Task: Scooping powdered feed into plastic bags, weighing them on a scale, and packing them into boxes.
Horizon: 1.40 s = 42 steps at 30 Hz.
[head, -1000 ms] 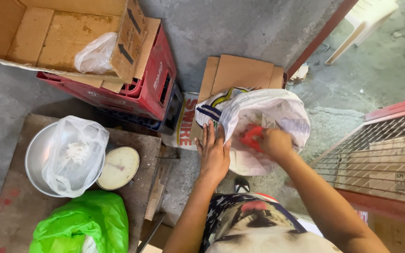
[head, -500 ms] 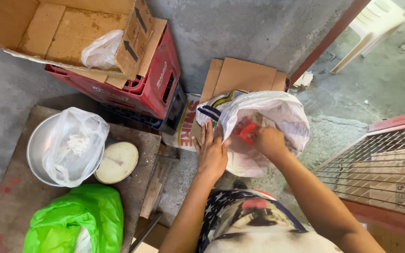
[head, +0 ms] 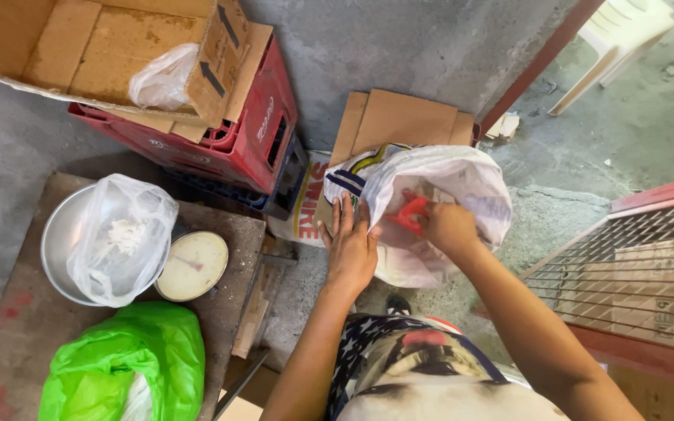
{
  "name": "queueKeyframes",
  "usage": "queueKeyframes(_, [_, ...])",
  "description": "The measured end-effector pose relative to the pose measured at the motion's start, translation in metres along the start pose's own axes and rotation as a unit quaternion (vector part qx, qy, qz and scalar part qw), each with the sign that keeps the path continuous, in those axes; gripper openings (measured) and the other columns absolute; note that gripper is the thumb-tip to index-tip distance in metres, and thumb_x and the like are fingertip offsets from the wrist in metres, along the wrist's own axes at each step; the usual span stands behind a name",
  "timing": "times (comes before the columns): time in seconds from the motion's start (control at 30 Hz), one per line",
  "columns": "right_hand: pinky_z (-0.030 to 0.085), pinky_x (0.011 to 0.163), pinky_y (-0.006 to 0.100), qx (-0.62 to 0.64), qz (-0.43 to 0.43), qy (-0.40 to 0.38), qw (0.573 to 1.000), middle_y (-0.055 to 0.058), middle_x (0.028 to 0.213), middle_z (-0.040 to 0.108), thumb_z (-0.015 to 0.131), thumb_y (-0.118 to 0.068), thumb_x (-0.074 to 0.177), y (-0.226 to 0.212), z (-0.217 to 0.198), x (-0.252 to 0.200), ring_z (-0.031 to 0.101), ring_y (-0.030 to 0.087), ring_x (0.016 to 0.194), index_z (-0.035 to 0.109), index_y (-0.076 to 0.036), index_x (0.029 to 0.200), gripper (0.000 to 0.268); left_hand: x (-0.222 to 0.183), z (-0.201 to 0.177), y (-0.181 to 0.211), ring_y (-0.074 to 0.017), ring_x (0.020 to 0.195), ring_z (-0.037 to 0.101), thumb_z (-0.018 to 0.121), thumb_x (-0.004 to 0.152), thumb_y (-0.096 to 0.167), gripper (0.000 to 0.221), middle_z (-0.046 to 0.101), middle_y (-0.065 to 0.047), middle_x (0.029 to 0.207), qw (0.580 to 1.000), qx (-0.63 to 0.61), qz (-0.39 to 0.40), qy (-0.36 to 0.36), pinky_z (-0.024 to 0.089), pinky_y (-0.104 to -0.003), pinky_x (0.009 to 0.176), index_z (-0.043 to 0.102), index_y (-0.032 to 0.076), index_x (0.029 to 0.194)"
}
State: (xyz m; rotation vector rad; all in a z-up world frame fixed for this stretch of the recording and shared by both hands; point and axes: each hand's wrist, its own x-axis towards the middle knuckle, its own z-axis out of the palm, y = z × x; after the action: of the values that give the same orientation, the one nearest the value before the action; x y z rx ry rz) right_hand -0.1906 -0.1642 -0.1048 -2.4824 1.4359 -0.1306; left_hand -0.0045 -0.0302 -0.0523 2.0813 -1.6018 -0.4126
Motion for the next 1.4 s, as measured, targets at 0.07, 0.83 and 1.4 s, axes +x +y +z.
queueKeyframes(0.07, [0.058,0.068,0.05,-0.026,-0.003,-0.01,1.0,0.017,0.081,0.075,0.067,-0.048,0.088,0.003,-0.004,-0.001,0.074,0.038,0.075,0.077,-0.015,0.095,0.036,-0.001,-0.006,-0.002,-0.0431,0.156,0.012,0.053,0.102,0.03,0.059,0.017,-0.024,0.167,1.0,0.001,-0.003,0.003,0.003,-0.073,0.117,0.042,0.001,0.153])
queueKeyframes(0.83, [0.057,0.07,0.052,-0.051,0.057,-0.081,0.994,0.019,0.086,0.075,0.066,-0.05,0.09,0.006,0.005,-0.013,0.074,0.039,0.079,0.076,-0.011,0.093,0.04,-0.001,-0.004,-0.002,-0.0448,0.155,0.014,0.053,0.102,0.03,0.06,0.019,-0.027,0.166,0.998,-0.043,0.014,-0.031,0.01,-0.071,0.116,0.042,-0.001,0.153])
queueKeyframes(1.4, [0.057,0.069,0.054,-0.01,0.076,-0.07,0.995,0.019,0.086,0.074,0.067,-0.045,0.088,0.002,-0.019,-0.02,0.073,0.04,0.079,0.077,-0.013,0.098,0.035,-0.002,-0.006,-0.002,-0.0447,0.155,0.014,0.054,0.102,0.029,0.057,0.02,-0.027,0.166,0.999,-0.036,0.008,-0.009,0.01,-0.072,0.117,0.045,-0.001,0.15])
